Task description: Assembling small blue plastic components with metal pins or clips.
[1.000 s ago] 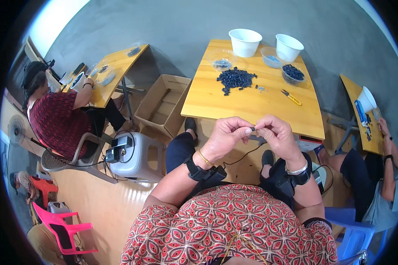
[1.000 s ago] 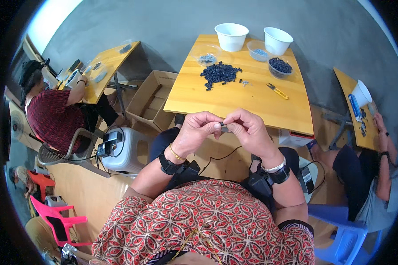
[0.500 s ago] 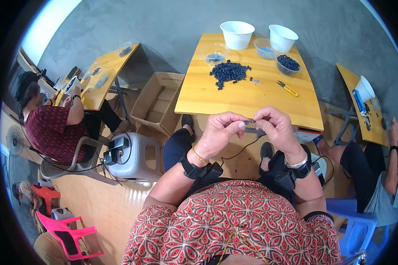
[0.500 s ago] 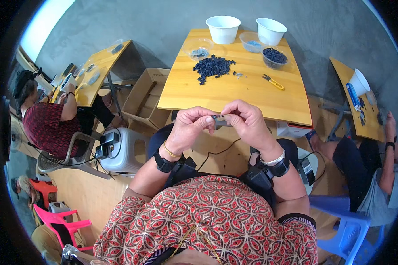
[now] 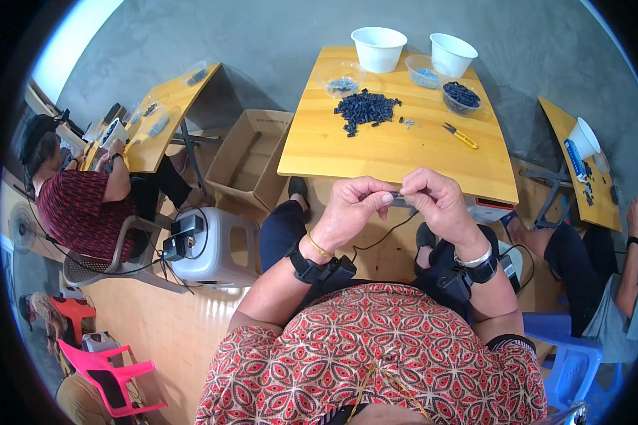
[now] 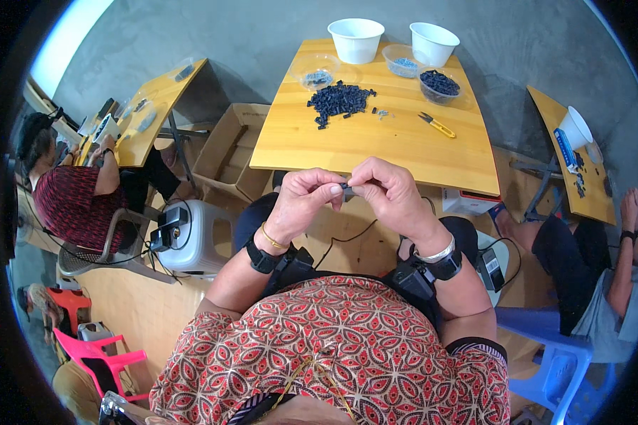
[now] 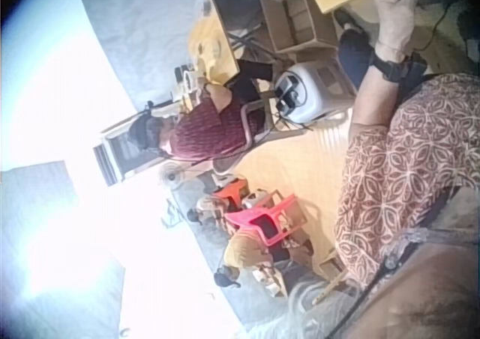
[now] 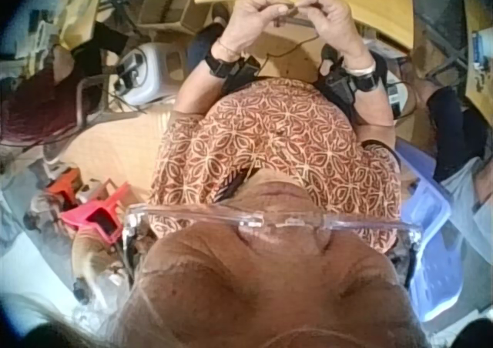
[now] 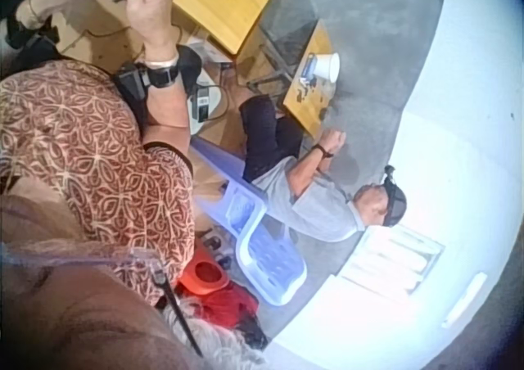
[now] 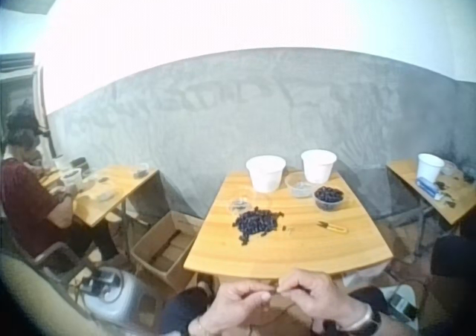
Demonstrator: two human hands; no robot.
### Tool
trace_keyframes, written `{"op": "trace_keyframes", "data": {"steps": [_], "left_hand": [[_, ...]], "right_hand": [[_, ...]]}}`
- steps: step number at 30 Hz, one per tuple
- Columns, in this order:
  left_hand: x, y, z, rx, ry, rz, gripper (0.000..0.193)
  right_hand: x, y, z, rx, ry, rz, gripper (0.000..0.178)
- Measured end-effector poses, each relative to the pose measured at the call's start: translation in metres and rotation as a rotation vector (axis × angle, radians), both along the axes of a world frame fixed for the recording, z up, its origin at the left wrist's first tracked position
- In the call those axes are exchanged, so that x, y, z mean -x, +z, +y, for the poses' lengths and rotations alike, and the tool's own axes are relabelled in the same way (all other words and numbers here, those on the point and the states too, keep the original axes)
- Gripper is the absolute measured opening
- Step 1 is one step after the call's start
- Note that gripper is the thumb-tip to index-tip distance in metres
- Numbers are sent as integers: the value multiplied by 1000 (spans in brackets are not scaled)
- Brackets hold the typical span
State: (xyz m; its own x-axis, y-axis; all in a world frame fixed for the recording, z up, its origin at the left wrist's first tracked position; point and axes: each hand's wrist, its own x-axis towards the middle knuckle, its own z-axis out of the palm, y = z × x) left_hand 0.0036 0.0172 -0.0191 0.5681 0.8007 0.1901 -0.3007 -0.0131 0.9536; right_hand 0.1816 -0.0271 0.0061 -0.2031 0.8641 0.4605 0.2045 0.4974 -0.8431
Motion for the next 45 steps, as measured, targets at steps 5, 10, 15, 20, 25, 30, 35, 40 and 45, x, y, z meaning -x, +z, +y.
{"op": "trace_keyframes", "data": {"steps": [5, 10, 15, 20, 25, 30, 35, 40, 45], "left_hand": [[0, 0, 0, -37, 19, 13, 9], [2, -1, 1, -73, 4, 54, 6], [-3, 1, 0, 0, -23, 7, 5], [-10, 0, -2, -18, 36, 35, 6], [-16, -7, -3, 39, 61, -44, 6], [-17, -5, -7, 67, 74, -64, 7], [-11, -7, -4, 94, 42, -76, 9], [-9, -10, -2, 79, 20, -82, 10], [-7, -9, -3, 7, 6, -5, 12]], "right_hand": [[1, 6, -1, -71, -12, -93, 12], [4, 10, -4, -136, -6, -200, 13], [2, 6, -1, -178, -30, -143, 16], [2, 6, -1, -251, -82, -170, 17], [7, 1, -3, -292, -123, -170, 17], [2, -12, 1, -154, -120, 36, 13], [4, -9, -2, -56, -130, 29, 9], [2, -9, -2, 77, -105, 64, 9], [-2, -12, 1, 195, 0, 96, 7]]}}
